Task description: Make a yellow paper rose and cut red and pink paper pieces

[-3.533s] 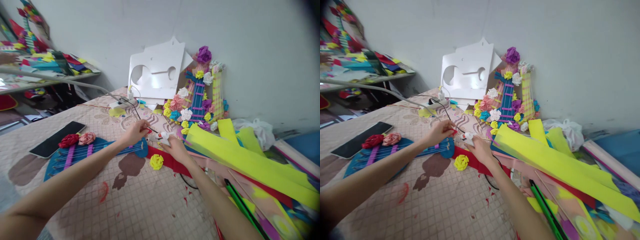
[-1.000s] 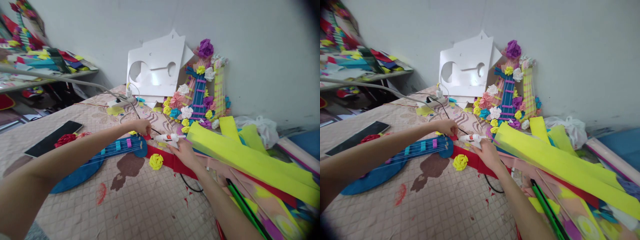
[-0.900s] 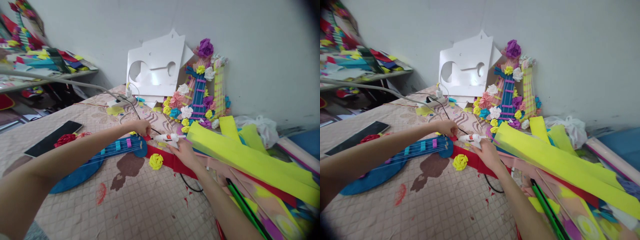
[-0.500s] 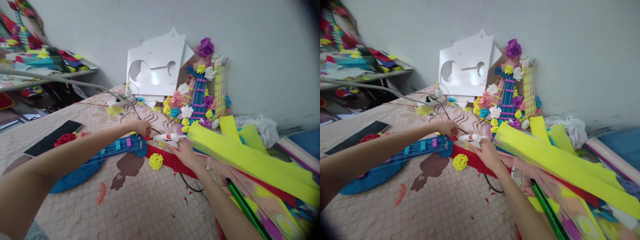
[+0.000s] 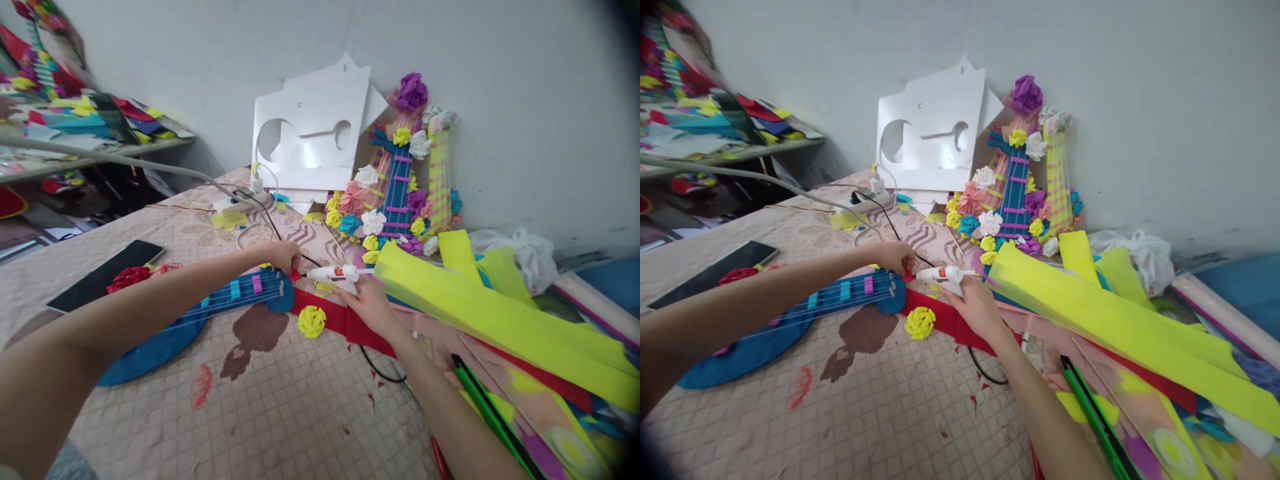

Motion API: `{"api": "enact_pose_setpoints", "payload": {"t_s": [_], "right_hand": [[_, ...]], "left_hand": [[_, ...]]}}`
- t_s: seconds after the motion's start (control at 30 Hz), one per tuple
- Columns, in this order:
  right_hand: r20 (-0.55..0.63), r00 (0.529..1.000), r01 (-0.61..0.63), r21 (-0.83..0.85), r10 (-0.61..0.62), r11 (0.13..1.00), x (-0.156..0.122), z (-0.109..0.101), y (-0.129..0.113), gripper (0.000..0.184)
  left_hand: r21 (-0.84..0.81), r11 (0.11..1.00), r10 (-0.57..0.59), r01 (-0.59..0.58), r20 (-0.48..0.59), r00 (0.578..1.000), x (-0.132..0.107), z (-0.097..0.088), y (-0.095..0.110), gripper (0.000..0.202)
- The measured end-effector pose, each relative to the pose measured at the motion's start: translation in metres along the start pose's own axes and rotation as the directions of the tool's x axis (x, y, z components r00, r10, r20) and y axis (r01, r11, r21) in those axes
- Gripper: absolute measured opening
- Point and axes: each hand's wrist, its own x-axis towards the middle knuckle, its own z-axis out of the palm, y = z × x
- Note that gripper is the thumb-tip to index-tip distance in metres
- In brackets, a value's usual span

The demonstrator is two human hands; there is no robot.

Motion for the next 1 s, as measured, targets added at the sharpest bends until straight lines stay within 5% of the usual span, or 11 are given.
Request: {"api": "enact_pose_setpoints", "payload": {"t_s": [0.43, 1.0], "right_hand": [[-0.003, 1.000, 0.005, 0.004, -0.005, 1.000, 0.000, 0.002, 0.002, 0.028], [-0.005, 1.000, 0.017, 0.006, -0.017, 1.000, -0.001, 0.001, 0.003, 0.029]], "left_hand": [[0.147, 0.989, -0.029, 0.029, -0.002, 1.000, -0.006, -0.006, 0.010, 0.016], [0.108, 0.991, -0.084, 0.076, 0.070, 0.994, -0.008, -0.011, 0.014, 0.017]]}}
